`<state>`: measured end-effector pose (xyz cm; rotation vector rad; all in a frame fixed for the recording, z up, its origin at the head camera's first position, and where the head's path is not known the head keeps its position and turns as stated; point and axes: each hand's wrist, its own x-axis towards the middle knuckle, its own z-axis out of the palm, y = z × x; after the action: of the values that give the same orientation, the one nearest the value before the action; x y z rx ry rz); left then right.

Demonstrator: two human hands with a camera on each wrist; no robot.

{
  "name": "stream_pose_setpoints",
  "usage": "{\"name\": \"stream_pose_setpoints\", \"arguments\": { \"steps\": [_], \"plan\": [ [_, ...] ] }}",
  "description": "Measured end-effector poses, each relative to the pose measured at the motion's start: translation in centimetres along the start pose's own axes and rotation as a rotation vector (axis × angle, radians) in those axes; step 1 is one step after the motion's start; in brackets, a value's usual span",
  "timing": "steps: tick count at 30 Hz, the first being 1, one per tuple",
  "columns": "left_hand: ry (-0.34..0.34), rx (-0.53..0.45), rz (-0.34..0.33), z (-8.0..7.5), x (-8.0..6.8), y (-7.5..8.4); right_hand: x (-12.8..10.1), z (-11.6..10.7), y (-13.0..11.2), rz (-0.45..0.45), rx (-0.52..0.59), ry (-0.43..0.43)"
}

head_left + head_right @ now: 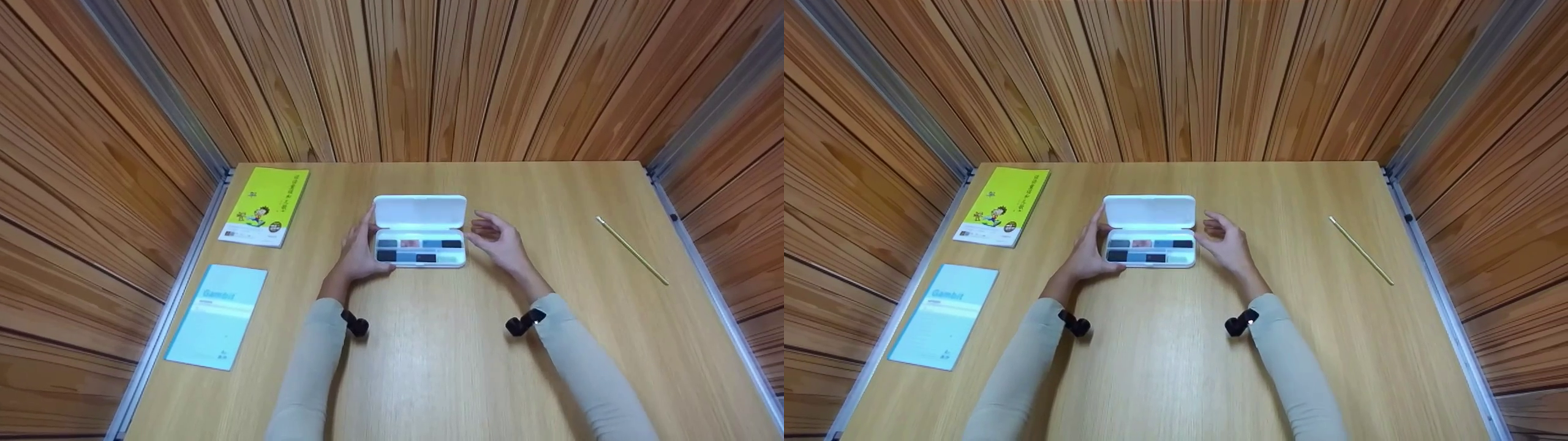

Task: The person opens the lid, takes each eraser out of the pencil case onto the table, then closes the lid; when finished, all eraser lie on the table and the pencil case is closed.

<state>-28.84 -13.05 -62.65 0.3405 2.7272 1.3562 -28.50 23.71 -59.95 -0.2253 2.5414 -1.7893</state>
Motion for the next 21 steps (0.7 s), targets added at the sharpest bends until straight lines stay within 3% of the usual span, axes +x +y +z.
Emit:
{"name": "stream_pose_setpoints", "arguments": {
  "steps": [21],
  "plan": [
    [-0.001, -0.001, -0.041, 0.1, 0.3, 0.0, -0.3, 1.4, -1.8, -0.069, -0.078, -0.156]
  ]
}}
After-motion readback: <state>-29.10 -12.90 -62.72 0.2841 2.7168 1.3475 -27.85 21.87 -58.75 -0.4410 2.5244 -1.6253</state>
